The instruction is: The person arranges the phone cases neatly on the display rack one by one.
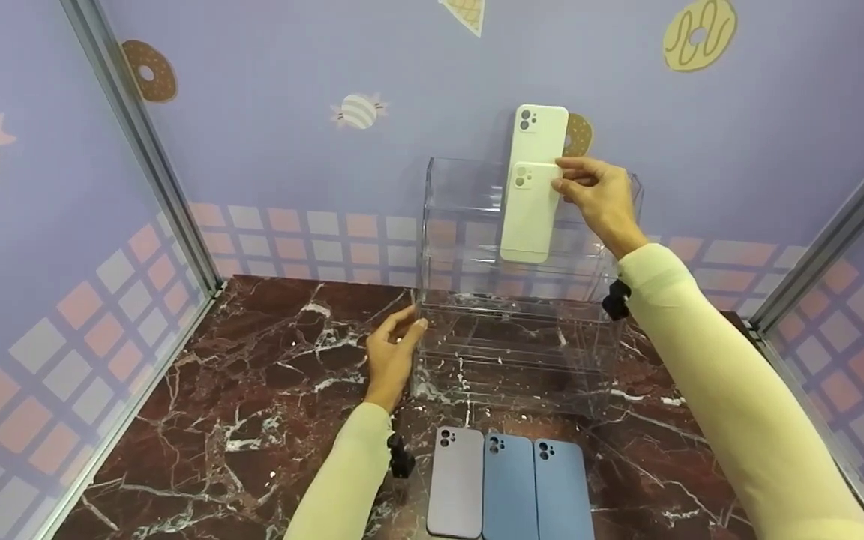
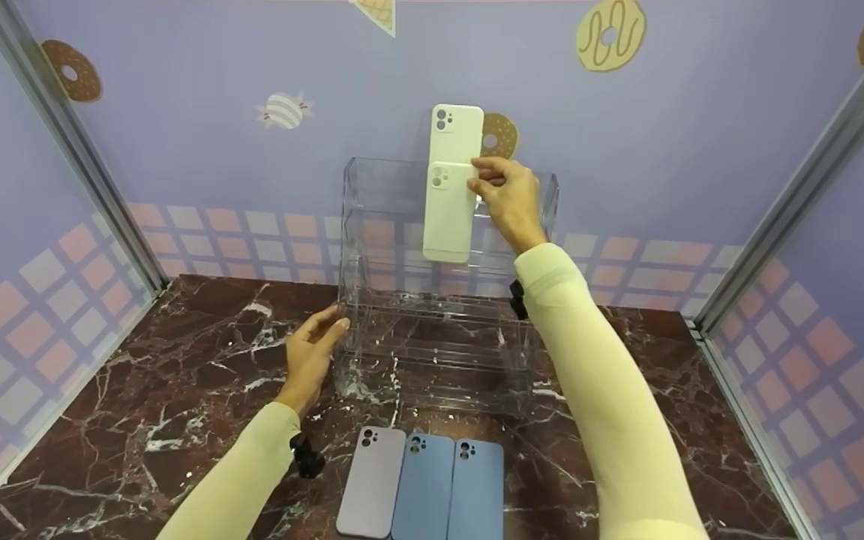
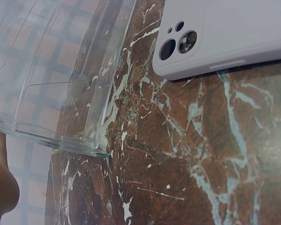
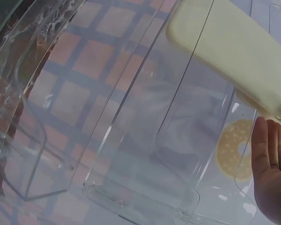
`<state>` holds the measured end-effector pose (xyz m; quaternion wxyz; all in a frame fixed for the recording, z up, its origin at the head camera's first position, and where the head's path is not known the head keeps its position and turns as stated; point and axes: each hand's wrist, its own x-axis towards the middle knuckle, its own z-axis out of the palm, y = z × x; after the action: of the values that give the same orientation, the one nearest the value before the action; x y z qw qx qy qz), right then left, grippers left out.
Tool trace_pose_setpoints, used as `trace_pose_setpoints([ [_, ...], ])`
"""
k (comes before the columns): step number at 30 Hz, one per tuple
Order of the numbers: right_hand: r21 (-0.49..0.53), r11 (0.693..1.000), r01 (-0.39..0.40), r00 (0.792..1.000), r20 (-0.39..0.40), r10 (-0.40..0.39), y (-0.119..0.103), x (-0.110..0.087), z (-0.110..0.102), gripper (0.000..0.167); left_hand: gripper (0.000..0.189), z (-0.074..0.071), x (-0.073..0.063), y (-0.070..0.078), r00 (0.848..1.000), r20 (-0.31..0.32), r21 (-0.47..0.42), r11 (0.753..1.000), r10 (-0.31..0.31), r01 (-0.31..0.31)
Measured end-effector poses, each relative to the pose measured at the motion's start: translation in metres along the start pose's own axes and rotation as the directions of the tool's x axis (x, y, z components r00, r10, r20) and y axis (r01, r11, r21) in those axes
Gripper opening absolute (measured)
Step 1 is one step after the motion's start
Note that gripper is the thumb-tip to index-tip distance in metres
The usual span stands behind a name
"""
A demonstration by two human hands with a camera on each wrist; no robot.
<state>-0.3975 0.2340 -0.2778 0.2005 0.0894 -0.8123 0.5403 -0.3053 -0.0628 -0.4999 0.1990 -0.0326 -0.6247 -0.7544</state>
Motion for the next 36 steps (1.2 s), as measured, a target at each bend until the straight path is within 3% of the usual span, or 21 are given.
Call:
trace_pose_setpoints([
  [6, -0.162, 0.986, 0.031, 0.999, 0.047, -0.024, -0.002, -0.007, -0.004, 0.045, 0.032, -0.003, 0.002, -0.002, 1.000, -0.002, 0.014, 1.000, -0.003, 0.003],
  [11, -0.212, 0.973, 0.093, 0.995, 0.062, -0.081, -0.004, -0.018, -0.009, 0.046, 0.032, -0.005, 0.003, -0.003, 1.000, -0.005, 0.024, 1.000, 0.001, -0.001],
  [18, -0.175, 0.973, 0.151, 0.985, 0.105, -0.134, -0.002, -0.044, -0.019, 0.044, 0.034, -0.006, 0.004, -0.003, 1.000, -0.005, 0.023, 1.000, 0.016, -0.015],
  [26, -0.150, 0.975, 0.167, 0.973, 0.182, -0.139, 0.010, -0.091, -0.035, 0.045, 0.032, -0.003, 0.005, -0.006, 1.000, -0.009, 0.010, 1.000, 0.023, -0.023],
  [36, -0.137, 0.971, 0.193, 0.971, 0.170, -0.169, 0.026, -0.135, -0.053, 0.042, 0.032, -0.003, 0.005, -0.006, 1.000, -0.010, 0.008, 1.000, 0.022, -0.022],
])
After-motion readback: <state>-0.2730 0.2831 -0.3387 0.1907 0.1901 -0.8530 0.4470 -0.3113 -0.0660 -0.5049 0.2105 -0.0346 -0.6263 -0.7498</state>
